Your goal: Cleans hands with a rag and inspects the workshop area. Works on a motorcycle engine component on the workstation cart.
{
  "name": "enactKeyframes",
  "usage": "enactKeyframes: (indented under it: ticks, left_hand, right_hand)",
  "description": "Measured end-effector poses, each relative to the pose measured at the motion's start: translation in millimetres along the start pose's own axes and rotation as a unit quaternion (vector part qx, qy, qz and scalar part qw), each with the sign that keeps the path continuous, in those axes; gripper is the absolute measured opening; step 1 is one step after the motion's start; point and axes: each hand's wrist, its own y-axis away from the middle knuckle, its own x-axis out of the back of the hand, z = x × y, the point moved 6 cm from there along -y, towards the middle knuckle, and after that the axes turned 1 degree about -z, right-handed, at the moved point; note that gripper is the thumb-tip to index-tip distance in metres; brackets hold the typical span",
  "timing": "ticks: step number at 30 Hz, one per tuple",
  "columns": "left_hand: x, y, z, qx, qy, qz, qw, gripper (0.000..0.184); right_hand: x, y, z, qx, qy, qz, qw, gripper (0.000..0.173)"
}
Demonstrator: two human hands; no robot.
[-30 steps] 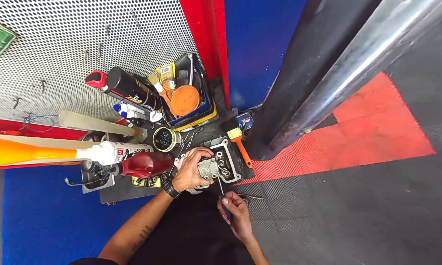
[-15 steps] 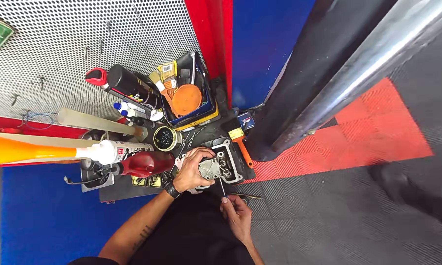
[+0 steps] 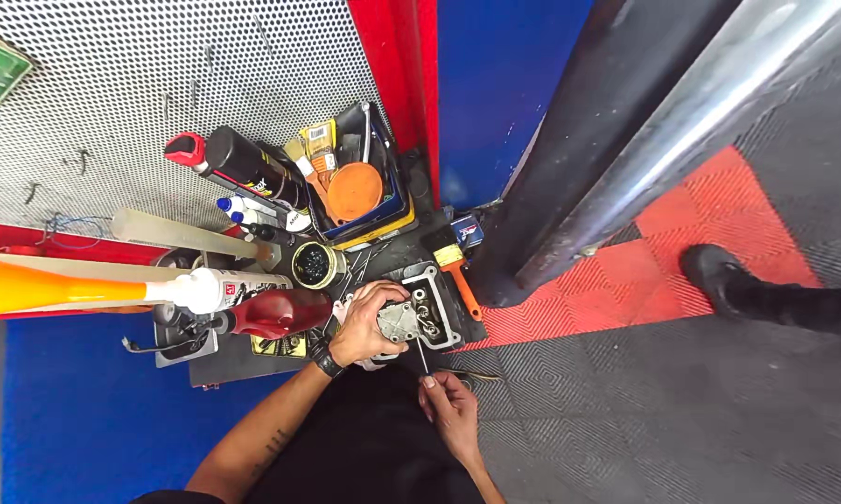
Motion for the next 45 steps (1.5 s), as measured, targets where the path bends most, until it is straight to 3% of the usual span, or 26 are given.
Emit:
enactKeyframes:
  ticks: [30, 37, 41, 45]
  left_hand:
    - [-0.1, 0.2, 1.1, -0.015, -0.021, 0.009, 1.000, 0.073]
    - [14.0, 26.1, 0.8, 0.007, -0.077, 0.067, 0.995, 0.092]
    - [14.4, 43.6, -11.2, 0.028, -0.046, 0.073, 0.996, 0.078]
    - [12.1, 48.2, -13.6, 0.040, -0.023, 0.086, 0.995, 0.078]
  right_hand:
    - [7.9, -2.9, -2.1, -0.040, 0.006, -0.024, 0.999, 0.016]
    - [6.4, 13.4, -7.3, -0.072, 0.036, -0.035, 0.996, 0.016]
    - [0.3, 18.2, 1.2, -0.100, 0.045, -0.057, 0.992, 0.016]
    - [-4.0, 19.4, 3.2, -0.085, 0.066, -0.072, 0.992, 0.019]
